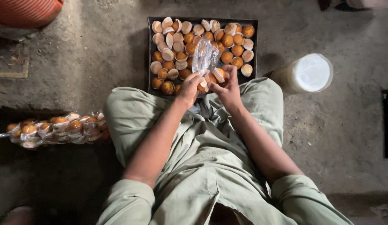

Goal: The person sits on the floor and places small cupcakes from a metal tray into clear plastic bags. They fold the bags closed and set them aside, repeating the process for multiple cupcakes.

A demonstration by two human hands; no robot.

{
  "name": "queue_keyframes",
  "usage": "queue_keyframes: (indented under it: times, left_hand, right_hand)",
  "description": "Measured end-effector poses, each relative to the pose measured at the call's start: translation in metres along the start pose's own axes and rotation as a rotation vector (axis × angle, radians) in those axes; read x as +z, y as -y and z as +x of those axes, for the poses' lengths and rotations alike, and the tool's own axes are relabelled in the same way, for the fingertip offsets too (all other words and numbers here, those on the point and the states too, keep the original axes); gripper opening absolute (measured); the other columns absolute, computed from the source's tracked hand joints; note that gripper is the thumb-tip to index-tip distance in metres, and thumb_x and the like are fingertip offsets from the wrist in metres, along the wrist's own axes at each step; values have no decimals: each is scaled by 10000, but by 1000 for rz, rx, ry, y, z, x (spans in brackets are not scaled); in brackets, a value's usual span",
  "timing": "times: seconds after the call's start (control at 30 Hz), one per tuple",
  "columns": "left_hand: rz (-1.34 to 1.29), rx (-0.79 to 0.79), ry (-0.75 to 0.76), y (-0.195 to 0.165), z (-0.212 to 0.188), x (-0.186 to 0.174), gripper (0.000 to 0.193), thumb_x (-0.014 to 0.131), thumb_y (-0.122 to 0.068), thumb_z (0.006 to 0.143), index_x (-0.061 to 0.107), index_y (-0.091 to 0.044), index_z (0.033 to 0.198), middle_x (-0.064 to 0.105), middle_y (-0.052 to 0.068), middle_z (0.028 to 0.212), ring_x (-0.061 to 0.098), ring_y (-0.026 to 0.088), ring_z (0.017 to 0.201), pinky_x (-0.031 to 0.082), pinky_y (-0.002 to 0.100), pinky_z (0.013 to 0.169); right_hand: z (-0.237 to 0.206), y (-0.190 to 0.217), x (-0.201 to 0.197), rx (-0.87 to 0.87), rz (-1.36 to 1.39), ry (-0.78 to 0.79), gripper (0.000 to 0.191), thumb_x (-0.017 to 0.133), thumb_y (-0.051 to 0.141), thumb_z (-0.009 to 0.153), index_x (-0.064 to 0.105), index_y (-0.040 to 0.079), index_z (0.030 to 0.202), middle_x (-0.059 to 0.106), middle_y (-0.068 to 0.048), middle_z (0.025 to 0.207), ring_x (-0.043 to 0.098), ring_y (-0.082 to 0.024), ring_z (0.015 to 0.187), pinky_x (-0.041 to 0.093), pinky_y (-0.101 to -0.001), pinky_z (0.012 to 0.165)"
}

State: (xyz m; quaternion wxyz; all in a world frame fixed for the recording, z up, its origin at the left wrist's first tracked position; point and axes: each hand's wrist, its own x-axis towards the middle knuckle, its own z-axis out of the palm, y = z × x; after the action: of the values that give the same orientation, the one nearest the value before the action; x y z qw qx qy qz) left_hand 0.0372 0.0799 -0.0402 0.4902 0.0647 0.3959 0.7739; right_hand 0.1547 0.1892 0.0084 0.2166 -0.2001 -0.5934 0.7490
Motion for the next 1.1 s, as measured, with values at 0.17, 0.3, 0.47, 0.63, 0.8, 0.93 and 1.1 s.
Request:
queue_keyframes:
  times: [0.17,0.3,0.47,0.63,0.8,0.93,1.1]
  left_hand:
    - [24,10,17,-5,-12,1,379,510,-120,993,628,13,1327,698,69,1108,667,147,953,541,311,834]
    - [69,43,23,0,-13,-5,376,514,-113,973,635,17,1304,703,58,1109,665,132,977,532,288,893]
    - [238,101,54,12,-10,-10,271,519,-169,1005,666,-4,1163,678,21,1038,625,105,965,507,272,899]
    - [315,61,45,19,-8,-3,355,522,-339,1094,663,-17,1143,641,17,1001,584,117,934,486,294,861]
    - [1421,67,-361,-20,-12,-8,402,520,-397,1058,688,-49,1169,693,218,1062,667,400,1000,517,477,839]
    - [1661,412,-384,-43,-25,-24,278,625,-150,806,716,-25,1037,670,249,1149,663,446,1027,551,487,895]
    - [1268,716,252,-35,-29,-8,341,656,24,757,709,-31,1089,670,217,1256,673,427,1105,553,481,911]
  right_hand:
    - [-7,-7,8,-29,76,14,663,769,-33,912,342,90,1404,614,-131,1260,663,-210,1145,587,-347,969]
    - [-10,-12,12,-34,20,51,714,783,-48,896,319,94,1419,603,-119,1285,656,-207,1177,586,-350,993]
    - [-11,-12,5,-17,121,52,709,805,-89,860,333,96,1355,610,-124,1252,660,-209,1145,585,-350,974]
    - [-11,-10,-7,80,-58,51,721,826,-60,833,334,109,1331,631,-128,1196,667,-187,1054,585,-331,862]
    - [-14,18,-17,46,-194,-15,697,810,-72,784,353,101,1280,601,-104,1183,670,-176,1057,613,-331,875]
    - [-33,60,-14,-2,-634,-120,608,860,47,873,401,97,1269,653,-121,1113,661,-189,982,595,-345,829]
    - [-41,92,8,-497,-664,262,526,764,30,882,485,93,1324,619,-185,1293,652,-351,1171,552,-411,983]
